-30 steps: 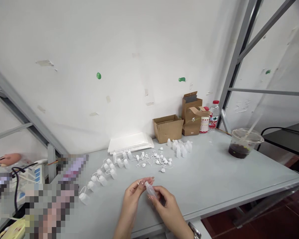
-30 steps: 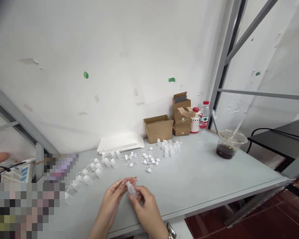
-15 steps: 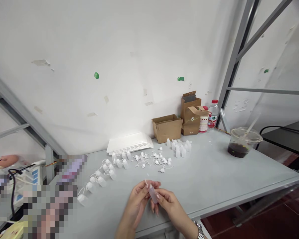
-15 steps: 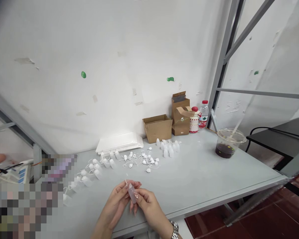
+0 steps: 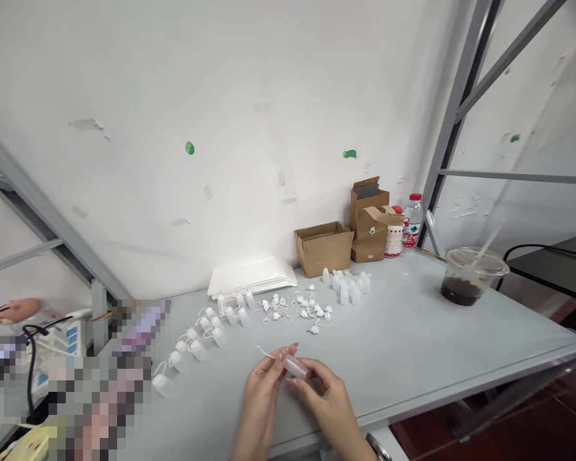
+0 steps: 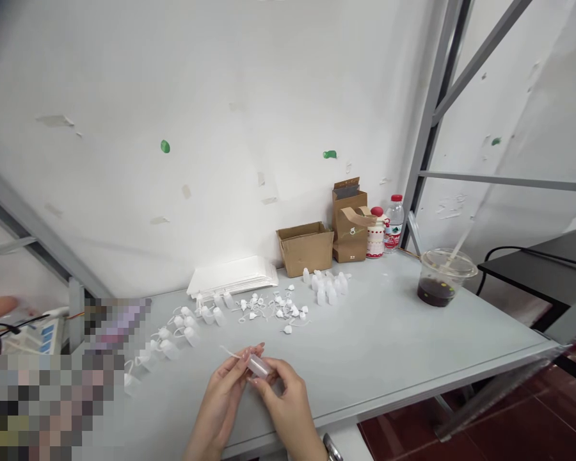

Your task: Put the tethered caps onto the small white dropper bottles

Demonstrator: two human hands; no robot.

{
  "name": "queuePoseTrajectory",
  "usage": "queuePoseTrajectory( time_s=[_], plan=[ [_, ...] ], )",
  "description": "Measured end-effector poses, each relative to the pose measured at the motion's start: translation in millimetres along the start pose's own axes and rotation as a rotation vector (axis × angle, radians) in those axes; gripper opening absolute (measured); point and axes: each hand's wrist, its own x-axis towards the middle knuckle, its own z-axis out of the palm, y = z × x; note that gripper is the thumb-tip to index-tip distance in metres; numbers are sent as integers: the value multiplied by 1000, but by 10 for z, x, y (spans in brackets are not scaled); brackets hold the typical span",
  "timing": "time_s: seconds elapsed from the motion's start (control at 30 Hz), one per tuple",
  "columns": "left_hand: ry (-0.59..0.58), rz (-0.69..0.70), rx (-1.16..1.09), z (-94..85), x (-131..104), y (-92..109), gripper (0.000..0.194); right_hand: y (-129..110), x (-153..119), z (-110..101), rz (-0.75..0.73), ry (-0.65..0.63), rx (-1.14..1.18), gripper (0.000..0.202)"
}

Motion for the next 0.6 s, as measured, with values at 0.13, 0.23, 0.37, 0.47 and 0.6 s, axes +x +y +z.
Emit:
queuePoseTrajectory(
  time_s=[0.13, 0.23, 0.37, 0.47, 0.6],
  plan=[
    [-59, -26, -30, 44, -41, -6, 32, -46, -4, 17, 32, -40, 15, 27],
    [-135, -37, 8, 108, -67, 24, 33, -64, 14, 12, 71, -105, 156, 31],
    [-183, -41, 74, 160, -62, 64, 33, -59, 49, -23, 93, -270, 314, 38],
    [-110, -18, 99, 159, -41, 70, 34, -43, 72, -31, 122, -312, 332, 39],
    [-37, 2, 75, 133, -17, 46, 33, -26, 88, -5, 106, -187, 338, 36]
  ],
)
